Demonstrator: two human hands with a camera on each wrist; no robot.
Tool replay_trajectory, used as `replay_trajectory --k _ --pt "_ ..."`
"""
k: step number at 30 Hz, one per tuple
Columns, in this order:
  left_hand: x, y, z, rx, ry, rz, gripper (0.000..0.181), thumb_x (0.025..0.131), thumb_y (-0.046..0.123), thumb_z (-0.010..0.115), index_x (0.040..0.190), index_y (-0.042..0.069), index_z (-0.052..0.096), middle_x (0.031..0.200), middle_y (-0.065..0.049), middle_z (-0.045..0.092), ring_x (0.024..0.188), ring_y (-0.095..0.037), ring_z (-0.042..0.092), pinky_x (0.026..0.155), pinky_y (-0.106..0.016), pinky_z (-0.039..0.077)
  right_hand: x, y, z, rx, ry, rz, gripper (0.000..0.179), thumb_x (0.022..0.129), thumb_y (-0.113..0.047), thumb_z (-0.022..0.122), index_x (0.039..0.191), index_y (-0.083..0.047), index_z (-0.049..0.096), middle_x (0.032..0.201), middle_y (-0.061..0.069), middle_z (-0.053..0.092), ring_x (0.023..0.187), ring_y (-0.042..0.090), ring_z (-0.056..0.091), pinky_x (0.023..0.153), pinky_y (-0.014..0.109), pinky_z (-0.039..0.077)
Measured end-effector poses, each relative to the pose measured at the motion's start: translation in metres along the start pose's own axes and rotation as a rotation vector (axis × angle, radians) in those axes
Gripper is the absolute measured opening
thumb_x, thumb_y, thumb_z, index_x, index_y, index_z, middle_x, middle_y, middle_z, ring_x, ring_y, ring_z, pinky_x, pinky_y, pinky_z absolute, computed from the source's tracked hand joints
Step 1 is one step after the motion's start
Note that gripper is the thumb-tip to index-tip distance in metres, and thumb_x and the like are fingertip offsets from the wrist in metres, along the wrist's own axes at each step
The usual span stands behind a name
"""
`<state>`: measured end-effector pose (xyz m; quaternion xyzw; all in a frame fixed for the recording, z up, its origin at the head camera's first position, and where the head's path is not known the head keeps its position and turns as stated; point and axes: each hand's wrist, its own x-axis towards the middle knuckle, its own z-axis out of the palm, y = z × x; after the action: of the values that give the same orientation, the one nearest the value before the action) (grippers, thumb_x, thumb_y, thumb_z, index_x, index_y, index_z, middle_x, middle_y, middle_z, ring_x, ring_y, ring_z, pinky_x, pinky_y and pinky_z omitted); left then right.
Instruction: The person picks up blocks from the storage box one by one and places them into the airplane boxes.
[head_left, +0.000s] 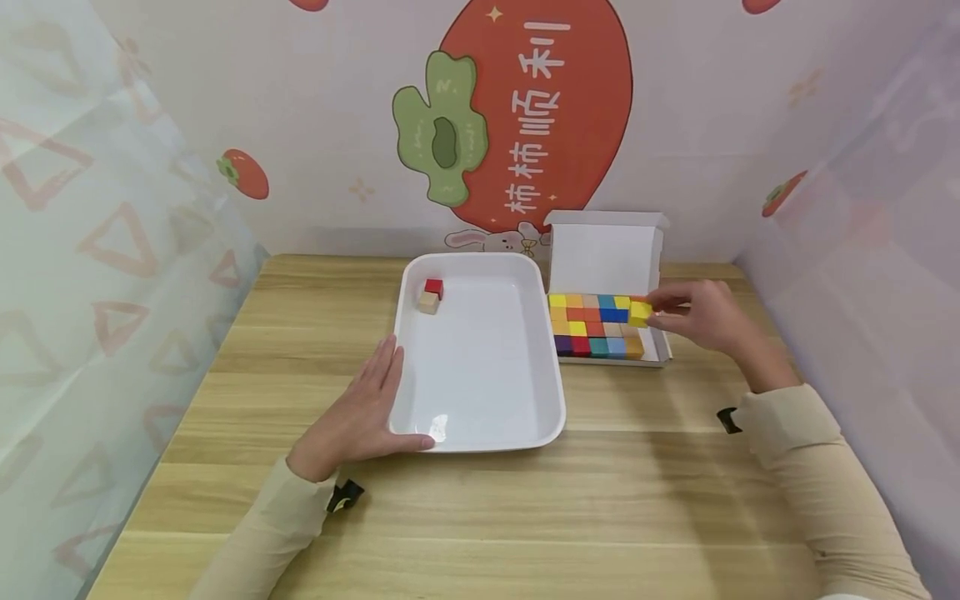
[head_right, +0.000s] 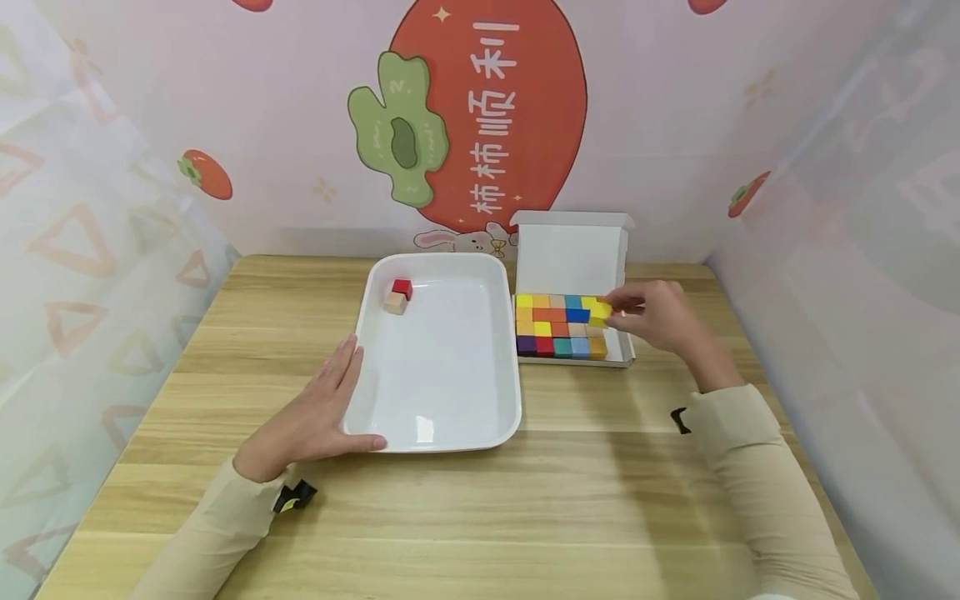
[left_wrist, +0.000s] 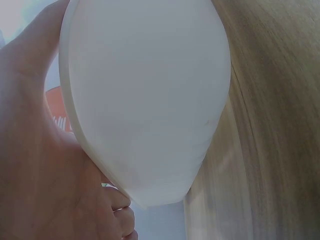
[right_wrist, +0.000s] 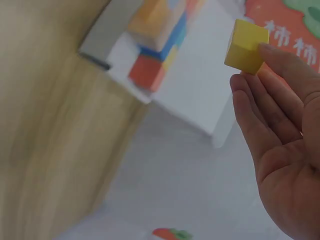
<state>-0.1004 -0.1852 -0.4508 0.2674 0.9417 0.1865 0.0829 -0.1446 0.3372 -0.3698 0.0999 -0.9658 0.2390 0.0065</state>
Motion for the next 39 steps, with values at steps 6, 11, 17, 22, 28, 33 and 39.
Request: replay_trajectory --k 6,11,17,22,28,33,39 --pt "0.000 -0.002 0.001 -0.001 0.005 0.006 0.141 0.078 0.085 0.069 0.168 -0.003 0.004 0.179 -0.018 -0.009 0.167 -0.038 -0.002 0.134 -0.060 0.016 0.000 0.029 0.004 -0.008 -0.015 0.045 0.035 0.096 -0.015 0.079 0.126 0.002 0.074 0.120 0.027 0.075 0.107 0.042 0.073 0.096 0.058 0.060" --pt "-0.001 -0.002 0.001 -0.002 0.011 0.008 0.141 0.078 0.085 0.069 0.168 -0.003 0.005 0.179 -0.019 -0.009 0.167 -0.039 -0.001 0.133 -0.061 0.017 0.005 0.044 0.010 0.007 -0.061 0.100 0.037 0.097 -0.018 0.078 0.129 0.001 0.073 0.124 0.028 0.074 0.112 0.044 0.071 0.099 0.060 0.059" --pt "-0.002 -0.002 0.001 -0.004 0.017 0.014 0.141 0.078 0.084 0.069 0.168 -0.003 0.005 0.178 -0.019 -0.008 0.167 -0.039 -0.001 0.133 -0.061 0.016 0.015 0.056 0.021 0.013 -0.092 0.110 0.035 0.098 -0.015 0.077 0.129 -0.001 0.073 0.128 0.028 0.072 0.112 0.042 0.069 0.101 0.059 0.058" --pt "-0.002 -0.001 0.000 -0.003 0.016 0.011 0.141 0.078 0.085 0.069 0.168 -0.003 0.005 0.178 -0.019 -0.008 0.167 -0.038 -0.002 0.134 -0.060 0.016 0.020 0.062 0.027 -0.003 -0.112 0.095 0.032 0.097 -0.011 0.076 0.127 -0.001 0.074 0.129 0.027 0.071 0.112 0.041 0.067 0.103 0.062 0.056" --pt "-0.003 -0.001 0.000 -0.002 0.008 -0.004 0.142 0.077 0.085 0.070 0.168 -0.003 0.005 0.179 -0.018 -0.008 0.167 -0.038 -0.001 0.133 -0.060 0.016 0.026 0.064 0.033 -0.102 -0.124 0.025 0.031 0.096 -0.005 0.076 0.125 0.002 0.075 0.127 0.027 0.072 0.110 0.041 0.068 0.101 0.061 0.057" --pt "-0.002 0.000 -0.001 0.001 -0.008 -0.019 0.143 0.076 0.086 0.069 0.168 -0.001 0.003 0.179 -0.015 -0.011 0.167 -0.036 -0.002 0.134 -0.058 0.015 0.029 0.064 0.038 -0.155 -0.123 -0.021 0.029 0.095 -0.003 0.076 0.123 0.004 0.075 0.124 0.027 0.074 0.110 0.042 0.070 0.101 0.061 0.057" --pt "-0.001 0.000 -0.001 0.000 -0.010 -0.013 0.143 0.076 0.086 0.070 0.168 -0.001 0.004 0.179 -0.015 -0.011 0.167 -0.035 -0.003 0.134 -0.058 0.014 0.027 0.061 0.040 -0.188 -0.131 -0.021 0.029 0.095 -0.005 0.077 0.123 0.004 0.074 0.124 0.027 0.073 0.112 0.042 0.070 0.102 0.062 0.056"
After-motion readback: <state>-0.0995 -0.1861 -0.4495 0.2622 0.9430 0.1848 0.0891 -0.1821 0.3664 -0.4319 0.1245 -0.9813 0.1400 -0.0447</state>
